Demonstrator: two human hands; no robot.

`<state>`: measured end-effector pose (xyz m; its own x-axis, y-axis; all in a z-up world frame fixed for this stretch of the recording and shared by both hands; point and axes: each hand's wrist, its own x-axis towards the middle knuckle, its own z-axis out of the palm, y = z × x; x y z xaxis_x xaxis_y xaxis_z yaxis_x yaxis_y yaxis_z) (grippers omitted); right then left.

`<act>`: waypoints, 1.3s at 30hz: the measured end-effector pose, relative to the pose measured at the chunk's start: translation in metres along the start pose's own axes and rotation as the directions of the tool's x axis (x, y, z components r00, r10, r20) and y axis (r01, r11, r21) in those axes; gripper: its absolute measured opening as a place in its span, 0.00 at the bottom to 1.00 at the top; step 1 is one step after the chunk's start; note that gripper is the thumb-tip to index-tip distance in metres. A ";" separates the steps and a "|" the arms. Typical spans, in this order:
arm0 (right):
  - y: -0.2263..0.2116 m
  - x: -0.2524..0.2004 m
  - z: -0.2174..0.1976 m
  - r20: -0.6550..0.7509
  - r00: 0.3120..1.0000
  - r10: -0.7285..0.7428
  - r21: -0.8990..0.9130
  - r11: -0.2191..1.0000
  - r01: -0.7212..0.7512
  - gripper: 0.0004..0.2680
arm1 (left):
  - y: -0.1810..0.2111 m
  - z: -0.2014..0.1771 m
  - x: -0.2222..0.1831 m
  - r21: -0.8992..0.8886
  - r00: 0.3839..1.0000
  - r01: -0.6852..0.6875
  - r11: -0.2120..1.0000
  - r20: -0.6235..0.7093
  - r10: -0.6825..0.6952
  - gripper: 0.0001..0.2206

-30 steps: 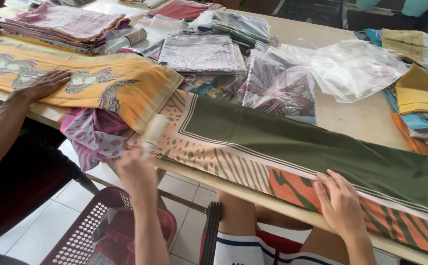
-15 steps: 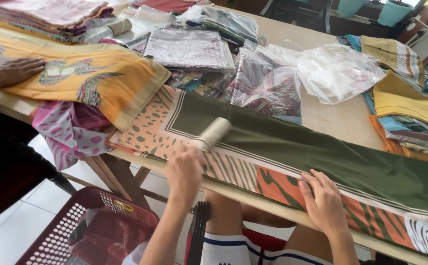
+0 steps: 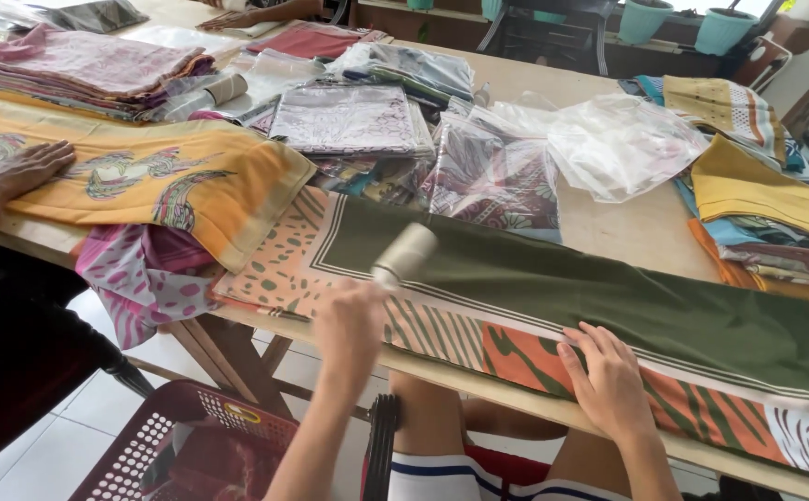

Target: Cleaning a piece of fabric with a lint roller and folding it neatly on a table.

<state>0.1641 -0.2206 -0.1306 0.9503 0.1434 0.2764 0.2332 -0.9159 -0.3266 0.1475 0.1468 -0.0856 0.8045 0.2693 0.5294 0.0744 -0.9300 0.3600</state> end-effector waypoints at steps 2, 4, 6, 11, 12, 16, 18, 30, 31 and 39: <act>0.007 0.000 0.003 -0.042 0.999 -0.034 0.010 0.999 0.035 0.20 | -0.008 0.031 0.007 0.083 1.000 0.017 0.996 0.003 -0.017 0.03; 0.011 0.000 0.006 -0.081 0.995 -0.060 0.031 0.998 0.062 0.18 | -0.029 0.042 0.020 0.177 1.000 0.026 0.984 0.013 -0.029 0.07; 0.011 -0.001 0.005 -0.070 0.995 -0.077 0.036 0.996 0.080 0.18 | -0.061 0.033 0.041 0.370 0.960 0.158 0.916 0.160 -0.230 0.26; 0.004 -0.001 0.004 -0.073 0.995 -0.068 0.007 0.998 0.069 0.19 | -0.158 0.025 0.067 0.216 0.889 0.453 0.865 -0.188 -0.418 0.11; 0.002 -0.001 0.003 -0.061 0.997 -0.051 -0.002 0.999 0.051 0.20 | -0.169 0.020 0.066 0.147 0.885 0.423 0.894 -0.277 -0.373 0.09; 0.005 0.000 0.007 -0.060 0.997 -0.042 -0.017 0.999 0.041 0.19 | -0.094 0.002 0.030 0.491 0.948 0.256 0.833 -0.298 -0.115 0.07; 0.004 -0.001 0.005 -0.067 0.996 -0.060 -0.009 0.998 0.059 0.19 | -0.035 -0.007 0.006 -0.250 0.994 0.041 0.967 -0.089 -0.065 0.11; 0.010 -0.006 0.009 -0.108 0.993 -0.054 -0.070 0.996 0.046 0.17 | -0.184 0.087 0.082 0.309 0.934 0.346 0.886 -0.201 -0.295 0.05; 0.002 -0.011 -0.004 -0.112 0.992 -0.052 -0.068 0.997 0.044 0.17 | -0.187 0.078 0.080 0.309 0.935 0.343 0.887 -0.203 -0.291 0.05; -0.039 -0.049 -0.095 -0.453 0.868 -0.205 0.383 0.835 0.396 0.05 | -0.178 0.062 0.073 0.294 0.933 0.321 0.900 -0.262 -0.247 0.10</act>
<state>0.0889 -0.2273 -0.0457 0.6834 0.1420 0.7161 0.6503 -0.5642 -0.5087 0.2298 0.3165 -0.1582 0.5779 0.5465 0.6061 0.4986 -0.8244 0.2678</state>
